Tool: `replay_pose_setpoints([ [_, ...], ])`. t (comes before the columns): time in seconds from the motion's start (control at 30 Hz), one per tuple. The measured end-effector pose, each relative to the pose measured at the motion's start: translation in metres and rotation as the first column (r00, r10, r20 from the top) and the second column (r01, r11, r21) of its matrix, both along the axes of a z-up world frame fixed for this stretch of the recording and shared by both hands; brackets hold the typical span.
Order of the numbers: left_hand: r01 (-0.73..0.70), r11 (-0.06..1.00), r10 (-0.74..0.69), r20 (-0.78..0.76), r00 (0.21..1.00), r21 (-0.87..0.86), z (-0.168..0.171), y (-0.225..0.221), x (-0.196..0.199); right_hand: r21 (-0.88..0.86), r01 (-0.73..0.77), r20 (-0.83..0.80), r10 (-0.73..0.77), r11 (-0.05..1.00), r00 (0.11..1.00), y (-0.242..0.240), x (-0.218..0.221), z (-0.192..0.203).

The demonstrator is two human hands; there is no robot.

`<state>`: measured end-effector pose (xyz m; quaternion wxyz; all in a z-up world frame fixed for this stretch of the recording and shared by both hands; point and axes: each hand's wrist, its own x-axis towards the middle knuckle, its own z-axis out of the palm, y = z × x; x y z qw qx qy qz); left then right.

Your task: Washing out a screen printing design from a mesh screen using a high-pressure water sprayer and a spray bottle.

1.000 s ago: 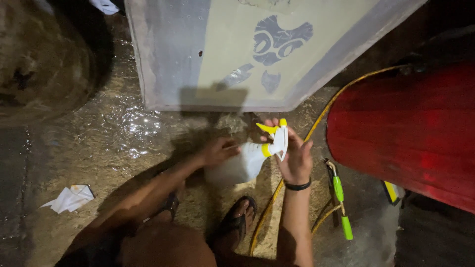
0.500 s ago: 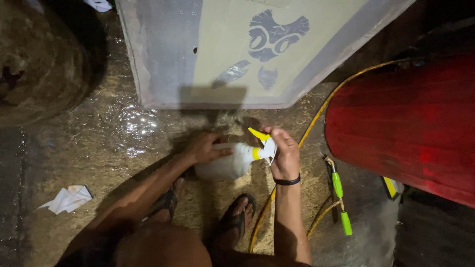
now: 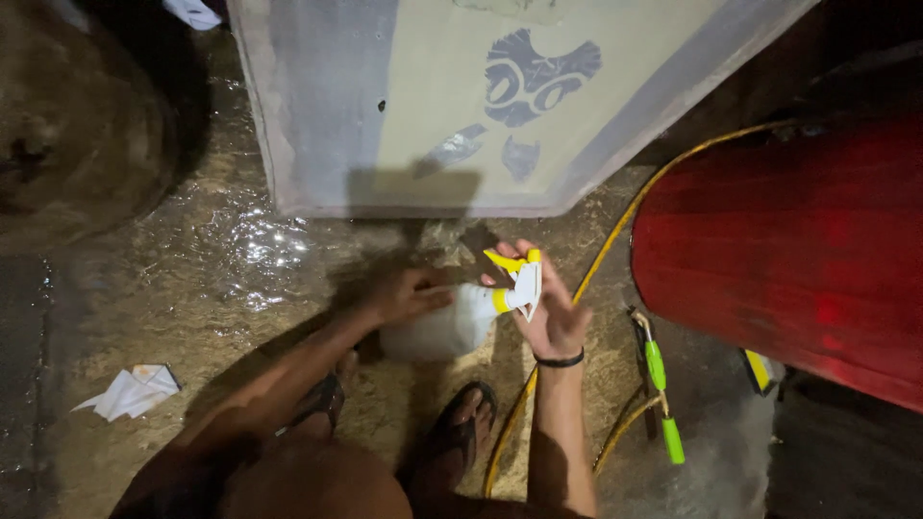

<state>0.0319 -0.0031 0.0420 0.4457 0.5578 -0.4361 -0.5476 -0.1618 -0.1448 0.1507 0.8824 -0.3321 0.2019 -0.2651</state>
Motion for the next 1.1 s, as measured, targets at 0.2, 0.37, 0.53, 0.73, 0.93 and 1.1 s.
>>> replay_pose_setpoints([
  [0.2, -0.003, 0.991, 0.051, -0.366, 0.929, 0.133, 0.013, -0.007, -0.053, -0.501, 0.101, -0.19, -0.223, 0.86, 0.956, 0.028, 0.024, -0.015],
  [0.37, 0.134, 0.949, -0.052, -0.279, 0.959, 0.285, 0.004, -0.016, -0.073, -0.581, 0.163, -0.397, -0.452, 0.798, 0.799, 0.019, 0.026, -0.004],
  [0.53, 0.012, 0.98, -0.07, -0.291, 0.954, -0.198, -0.128, 0.012, -0.117, -0.664, 0.116, -0.468, -0.532, 0.739, 0.705, 0.018, 0.02, -0.008],
  [0.73, 0.002, 0.945, -0.067, -0.187, 0.98, -0.327, -0.191, 0.009, -0.146, -0.674, -0.011, -0.551, -0.493, 0.739, 0.673, 0.027, 0.039, 0.025],
  [0.93, 0.038, 0.949, -0.084, -0.136, 0.987, -0.313, -0.109, 0.001, -0.112, -0.688, -0.036, -0.625, -0.567, 0.725, 0.536, 0.027, 0.022, 0.007],
  [1.1, -0.019, 0.927, 0.0, -0.049, 0.999, -0.375, -0.246, -0.008, -0.157, -0.675, 0.018, -0.545, -0.514, 0.738, 0.662, 0.038, 0.062, 0.063],
])
